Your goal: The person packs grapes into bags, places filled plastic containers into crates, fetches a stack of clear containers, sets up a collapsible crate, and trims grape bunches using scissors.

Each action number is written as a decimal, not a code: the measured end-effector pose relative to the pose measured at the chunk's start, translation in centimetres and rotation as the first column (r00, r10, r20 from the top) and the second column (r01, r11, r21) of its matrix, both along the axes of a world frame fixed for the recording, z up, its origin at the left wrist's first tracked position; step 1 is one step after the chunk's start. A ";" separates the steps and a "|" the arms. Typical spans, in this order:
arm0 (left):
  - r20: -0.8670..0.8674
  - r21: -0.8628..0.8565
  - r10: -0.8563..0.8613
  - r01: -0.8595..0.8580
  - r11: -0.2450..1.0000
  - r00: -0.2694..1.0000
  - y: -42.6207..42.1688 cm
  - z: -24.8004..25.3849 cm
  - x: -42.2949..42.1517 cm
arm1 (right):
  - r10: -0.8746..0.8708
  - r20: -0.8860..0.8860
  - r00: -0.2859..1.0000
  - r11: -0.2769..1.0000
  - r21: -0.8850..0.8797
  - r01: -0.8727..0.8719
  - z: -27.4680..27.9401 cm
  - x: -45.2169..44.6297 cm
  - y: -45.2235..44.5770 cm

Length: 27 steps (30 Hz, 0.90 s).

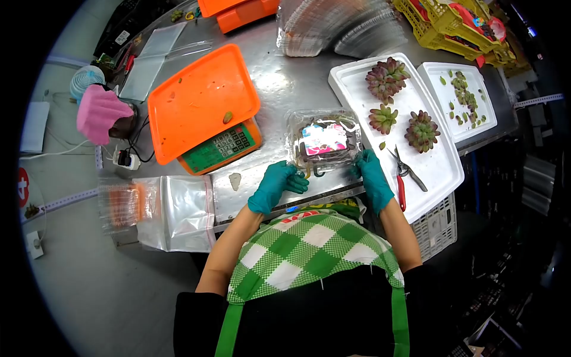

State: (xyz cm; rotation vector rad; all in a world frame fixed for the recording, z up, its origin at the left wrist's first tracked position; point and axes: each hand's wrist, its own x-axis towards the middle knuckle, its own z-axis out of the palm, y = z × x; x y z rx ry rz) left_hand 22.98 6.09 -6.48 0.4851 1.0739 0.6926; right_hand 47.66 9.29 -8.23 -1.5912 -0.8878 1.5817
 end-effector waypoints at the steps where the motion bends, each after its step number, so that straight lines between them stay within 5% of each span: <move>1: 0.000 -0.001 0.001 -0.001 1.000 1.000 -0.1 0.0 -0.1 | 0.010 0.014 1.000 1.000 0.000 -0.010 -0.2 -0.1 0.1; 4: -0.030 0.053 -0.055 0.056 0.997 0.998 -0.7 0.3 -0.1 | 0.078 0.116 0.990 0.997 -0.039 -0.074 -2.6 1.2 0.2; 7: 0.046 -0.006 -0.014 0.014 1.000 0.999 -1.0 -0.7 -0.3 | 0.337 0.567 0.752 0.911 0.004 -0.412 -1.4 2.6 1.0; 9: 0.072 -0.024 0.041 -0.040 0.999 0.997 -1.2 -0.8 -0.1 | 0.189 0.981 0.032 0.707 -0.113 -0.698 5.4 0.5 2.0; 11: 0.058 -0.016 0.079 -0.078 0.997 0.995 -1.1 -0.5 0.3 | -0.096 0.892 0.442 0.665 0.387 -0.639 9.9 -4.6 3.5; 12: 0.054 -0.006 0.064 -0.064 0.998 0.996 -1.0 -1.0 0.5 | -0.120 0.765 0.632 0.462 0.607 -0.647 10.4 -6.9 4.6; 15: 0.018 0.026 0.047 -0.047 0.999 0.999 -1.5 -0.7 0.4 | 0.355 0.559 0.749 0.277 0.703 -0.656 11.2 -15.8 6.5; 16: -0.030 0.027 0.032 -0.032 0.999 0.999 -1.7 -0.2 0.6 | 0.410 0.615 0.674 0.161 0.678 -0.717 11.1 -18.6 7.4; 17: -0.027 0.035 0.039 -0.038 0.999 0.999 -2.0 0.0 0.7 | 0.243 0.735 0.633 0.065 0.639 -0.767 7.2 -21.8 8.5; 19: -0.015 0.051 0.032 -0.031 0.998 0.999 -2.4 0.2 0.8 | 0.044 0.935 0.352 0.052 0.350 -0.935 5.0 -25.0 8.9; 23: 0.029 0.026 0.050 -0.050 0.998 0.998 -2.7 -0.3 1.0 | 0.151 0.985 0.080 0.040 0.075 -0.996 5.9 -26.0 9.9; 27: 0.000 0.008 0.074 -0.074 0.997 0.997 -2.3 -1.0 1.2 | 0.075 0.849 0.523 0.163 0.507 -0.846 7.2 -20.0 9.8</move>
